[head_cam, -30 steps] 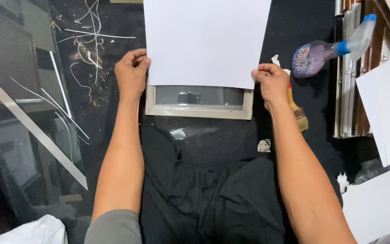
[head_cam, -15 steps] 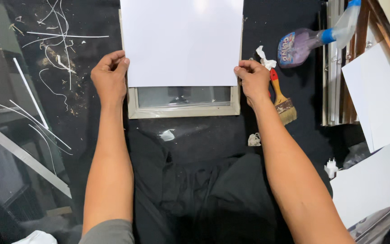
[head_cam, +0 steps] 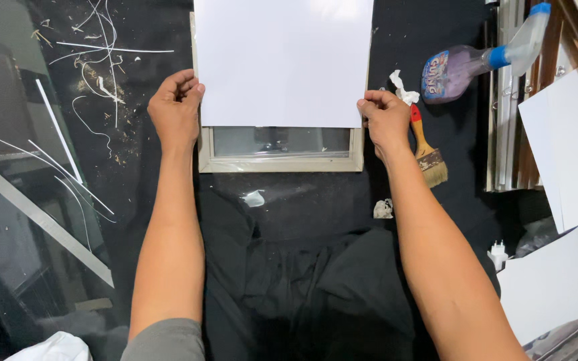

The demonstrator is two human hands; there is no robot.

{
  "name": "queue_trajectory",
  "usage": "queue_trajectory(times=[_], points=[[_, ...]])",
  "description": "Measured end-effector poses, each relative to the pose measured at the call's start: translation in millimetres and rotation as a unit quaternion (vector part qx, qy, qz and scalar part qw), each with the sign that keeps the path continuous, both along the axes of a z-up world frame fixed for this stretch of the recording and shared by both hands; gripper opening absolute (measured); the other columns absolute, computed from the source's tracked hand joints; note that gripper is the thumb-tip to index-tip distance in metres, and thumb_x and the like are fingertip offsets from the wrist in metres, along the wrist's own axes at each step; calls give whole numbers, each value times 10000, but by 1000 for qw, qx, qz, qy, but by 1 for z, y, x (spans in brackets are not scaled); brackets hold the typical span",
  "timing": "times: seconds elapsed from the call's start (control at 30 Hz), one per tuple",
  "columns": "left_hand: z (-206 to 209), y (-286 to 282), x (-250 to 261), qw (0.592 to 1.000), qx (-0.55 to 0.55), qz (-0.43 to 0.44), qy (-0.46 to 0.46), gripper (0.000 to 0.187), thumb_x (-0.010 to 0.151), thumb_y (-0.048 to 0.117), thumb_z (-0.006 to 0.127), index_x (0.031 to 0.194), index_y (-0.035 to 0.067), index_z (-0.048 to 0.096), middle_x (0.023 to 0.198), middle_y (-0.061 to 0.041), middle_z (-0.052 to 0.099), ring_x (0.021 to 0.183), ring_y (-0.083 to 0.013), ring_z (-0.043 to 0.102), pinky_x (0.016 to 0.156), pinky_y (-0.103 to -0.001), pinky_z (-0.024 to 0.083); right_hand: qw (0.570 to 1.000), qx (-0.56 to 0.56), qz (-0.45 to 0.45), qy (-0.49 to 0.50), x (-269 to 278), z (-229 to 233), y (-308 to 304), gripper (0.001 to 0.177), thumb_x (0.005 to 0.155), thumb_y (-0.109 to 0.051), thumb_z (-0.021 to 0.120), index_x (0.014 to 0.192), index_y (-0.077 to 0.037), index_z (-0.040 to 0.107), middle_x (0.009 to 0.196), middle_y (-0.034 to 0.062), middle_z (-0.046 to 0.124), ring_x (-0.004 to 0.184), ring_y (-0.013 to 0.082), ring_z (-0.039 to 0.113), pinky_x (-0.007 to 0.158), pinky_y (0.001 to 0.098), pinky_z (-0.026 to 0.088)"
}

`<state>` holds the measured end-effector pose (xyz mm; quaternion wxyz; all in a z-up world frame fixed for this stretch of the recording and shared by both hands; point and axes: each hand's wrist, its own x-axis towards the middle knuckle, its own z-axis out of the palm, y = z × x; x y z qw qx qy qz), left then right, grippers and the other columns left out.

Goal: The person cleans the glass of a picture frame with a cloth, picks up a white sheet, and uses a utility knife and a ruler to trim the sheet before placing it into the frame.

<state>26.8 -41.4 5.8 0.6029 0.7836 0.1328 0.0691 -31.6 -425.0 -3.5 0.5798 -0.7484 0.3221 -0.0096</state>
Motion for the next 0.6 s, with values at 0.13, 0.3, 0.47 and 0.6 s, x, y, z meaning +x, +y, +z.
queue_trajectory(times=[0.13, 0.3, 0.47, 0.6], points=[[-3, 1, 1, 1000, -9, 0, 4, 252, 888, -1, 802, 1126, 73, 767, 942, -98, 777, 816, -100, 676, 764, -277, 590, 1000, 5, 2, -1, 0, -1, -1, 163, 874, -65, 785, 1031, -41, 747, 782, 28, 632, 678, 91, 648, 512, 184, 559], [0, 1, 1, 1000, -23, 1, 1, 263, 876, -6, 805, 1126, 60, 762, 934, -110, 777, 820, -100, 674, 758, -274, 591, 1000, 5, 9, 2, -1, 3, -1, 180, 885, -66, 786, 1052, -29, 733, 801, 33, 629, 686, 93, 646, 517, 187, 560], [2, 1, 1, 1000, -8, -9, 15, 249, 886, 10, 788, 1124, 81, 767, 939, -91, 777, 821, -97, 668, 763, -275, 582, 1000, 4, 2, 9, 1, 5, 1, 177, 867, -77, 791, 1030, -36, 737, 811, 33, 640, 685, 93, 652, 512, 187, 552], [9, 4, 2, 998, 20, -45, 31, 231, 902, 10, 739, 1080, 143, 801, 944, -52, 766, 850, -109, 679, 762, -300, 578, 1000, -10, 1, 15, 4, 18, -3, 171, 835, -95, 819, 987, -62, 749, 808, 17, 640, 674, 91, 664, 482, 195, 527]])
